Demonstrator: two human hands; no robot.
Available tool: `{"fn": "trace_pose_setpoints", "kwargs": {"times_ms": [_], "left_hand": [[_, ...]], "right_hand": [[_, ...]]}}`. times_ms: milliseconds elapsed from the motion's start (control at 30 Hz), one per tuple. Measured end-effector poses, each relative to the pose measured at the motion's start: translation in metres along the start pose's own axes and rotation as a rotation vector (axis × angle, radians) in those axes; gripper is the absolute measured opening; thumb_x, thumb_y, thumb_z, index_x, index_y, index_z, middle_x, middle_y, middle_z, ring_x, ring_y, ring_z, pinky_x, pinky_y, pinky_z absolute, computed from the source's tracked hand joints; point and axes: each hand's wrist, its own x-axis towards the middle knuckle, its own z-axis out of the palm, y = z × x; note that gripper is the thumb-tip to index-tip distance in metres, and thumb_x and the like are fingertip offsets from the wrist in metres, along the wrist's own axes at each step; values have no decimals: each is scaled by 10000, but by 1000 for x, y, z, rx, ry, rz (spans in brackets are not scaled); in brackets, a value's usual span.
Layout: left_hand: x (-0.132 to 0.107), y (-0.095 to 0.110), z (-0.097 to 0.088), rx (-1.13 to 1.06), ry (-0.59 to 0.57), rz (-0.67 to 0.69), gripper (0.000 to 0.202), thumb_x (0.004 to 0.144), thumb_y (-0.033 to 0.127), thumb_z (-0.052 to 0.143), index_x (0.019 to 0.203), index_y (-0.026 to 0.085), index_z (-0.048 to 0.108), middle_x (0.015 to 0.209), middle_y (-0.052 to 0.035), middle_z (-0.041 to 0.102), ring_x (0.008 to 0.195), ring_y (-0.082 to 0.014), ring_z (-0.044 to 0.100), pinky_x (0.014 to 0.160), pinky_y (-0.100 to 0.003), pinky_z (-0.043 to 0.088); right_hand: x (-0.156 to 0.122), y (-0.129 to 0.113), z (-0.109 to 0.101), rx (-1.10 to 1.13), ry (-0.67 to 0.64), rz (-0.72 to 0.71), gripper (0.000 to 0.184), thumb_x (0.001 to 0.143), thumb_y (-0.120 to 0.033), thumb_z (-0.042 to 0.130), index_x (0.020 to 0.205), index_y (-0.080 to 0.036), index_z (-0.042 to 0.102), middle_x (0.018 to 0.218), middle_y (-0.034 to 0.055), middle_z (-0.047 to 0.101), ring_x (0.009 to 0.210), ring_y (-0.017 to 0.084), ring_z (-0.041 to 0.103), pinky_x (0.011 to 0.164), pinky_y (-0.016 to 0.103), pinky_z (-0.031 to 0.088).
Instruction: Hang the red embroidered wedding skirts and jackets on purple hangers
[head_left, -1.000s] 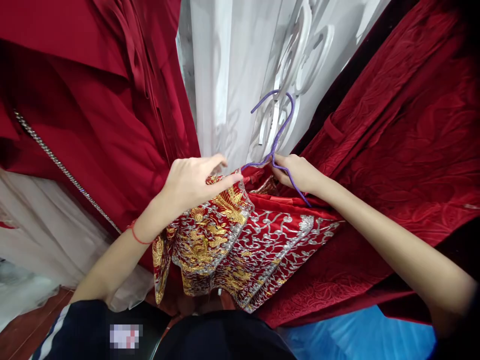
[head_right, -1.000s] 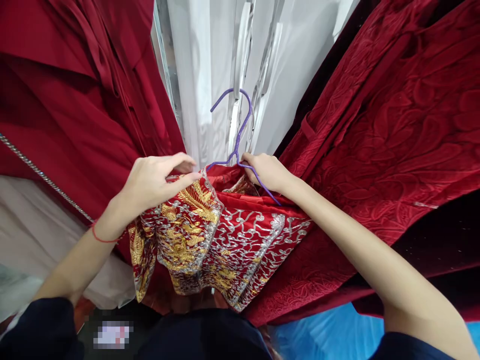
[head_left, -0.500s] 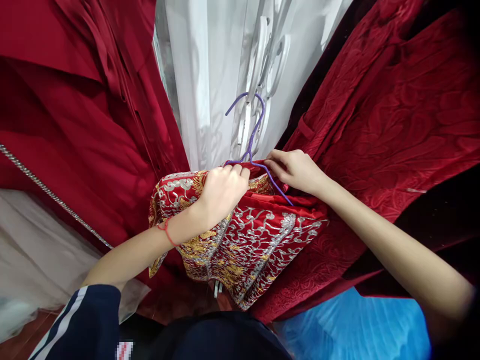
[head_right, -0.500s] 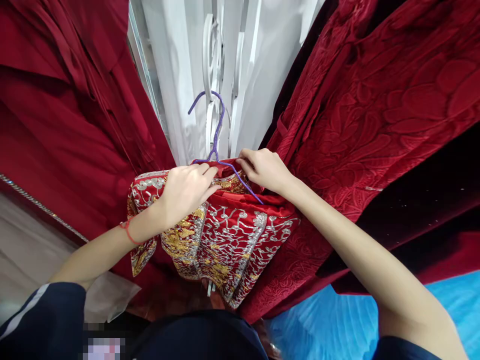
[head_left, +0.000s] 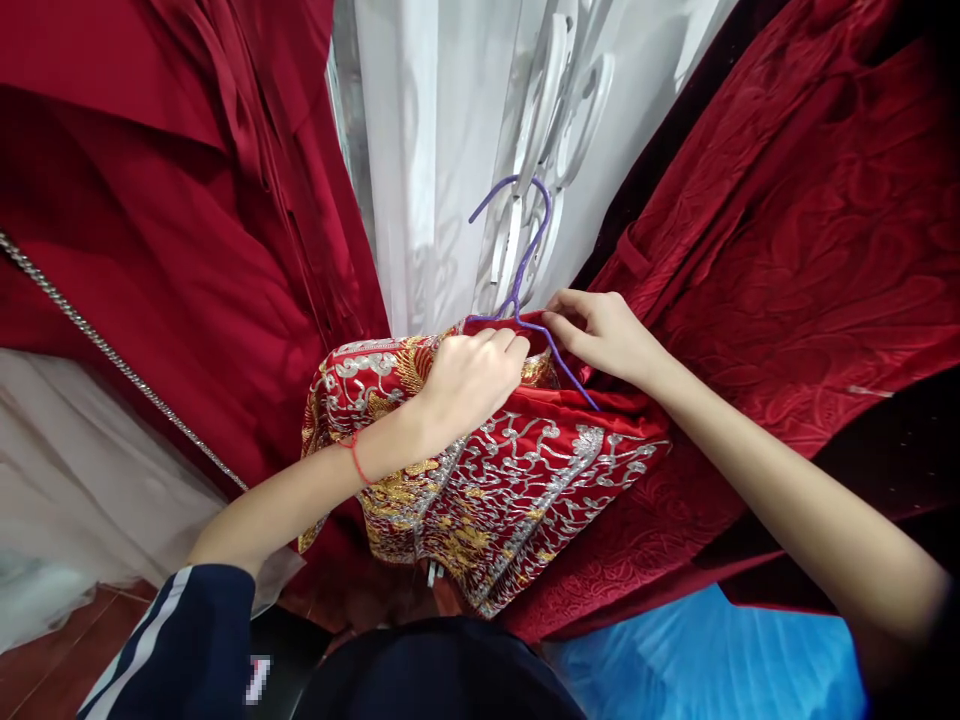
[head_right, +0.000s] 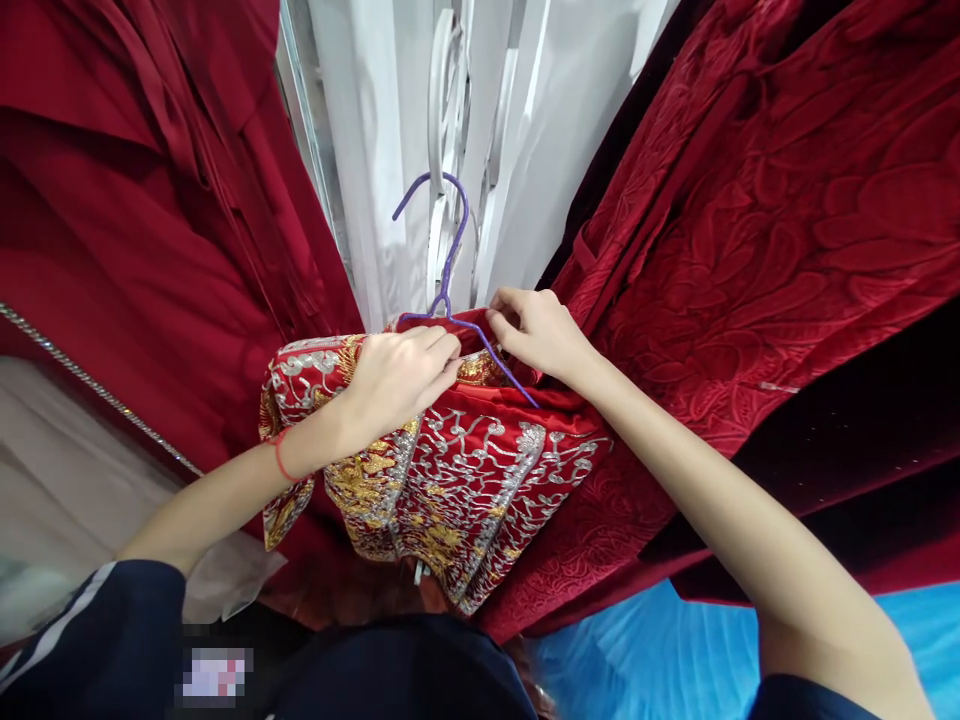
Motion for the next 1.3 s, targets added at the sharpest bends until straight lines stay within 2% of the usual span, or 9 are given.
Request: {"fn": "trace_pose_setpoints", "kwargs": {"times_ms": [167,300,400,500,700,900,1133,1233,1300], "left_hand": [[2,6,9,27,208,67,227,956,110,459,875,131,670,824,-69,717,763,-177,662,577,-297,399],[3,8,19,56,291,74,248,963,112,457,826,144,661,771,-54,700,741,-166,647,580,-284,409],[3,13,23,49,312,112,221,962,136,493,828,150,669,755,-38,697,726,-165,649,572,-288,413],[0,11,17,-28,343,144,208,973,172,510,854,167,682,757,-11,705,695,-144,649,571,-287,419],[-25,-32,-5,-43,471,-131,401,894,552,609,1050,188,675,997,-92,726,903,-233,656,742,-351,471],[-47,-74,18,-97,72,-308,689,764,862,489,754,183,603,732,-59,665,667,-199,594,620,-319,372],[-50,-75,26,-86,228,-304,692,853,800,432,515,199,372,490,18,438,477,-113,363,522,-296,191],[-51,-77,24,-102,247,-260,688,850,787,459,502,198,382,473,21,429,469,-111,367,520,-292,192],[-52,-80,23,-107,232,-211,684,827,799,481,507,199,408,477,18,458,469,-114,395,518,-290,199]], "right_hand": [[10,-3,1,87,-101,232,218,846,-368,574,713,-194,572,678,61,624,646,184,554,654,320,428],[11,-3,-7,165,-643,461,445,835,-577,561,586,-209,541,588,79,603,566,182,549,604,326,487],[8,2,-14,267,-829,397,407,825,-540,554,623,-188,584,651,70,642,619,179,592,668,319,540],[5,8,-19,73,-758,292,263,841,-355,540,729,-156,672,712,68,684,705,186,643,725,301,544],[-8,11,-14,-508,-132,335,356,925,-220,430,1157,-172,695,975,122,737,866,243,689,738,320,491],[-4,8,6,-362,38,334,310,962,-201,391,1025,-90,674,914,182,725,766,241,654,678,304,427],[-5,26,-4,-338,-186,124,227,852,-370,695,880,-146,663,751,39,679,646,157,584,589,251,390],[-15,31,-9,-444,-511,240,94,751,-188,750,822,-158,697,781,45,711,698,170,646,608,246,429],[-21,29,-9,-533,-575,312,60,731,-105,714,766,-153,719,784,83,726,735,208,688,633,269,455]]}}
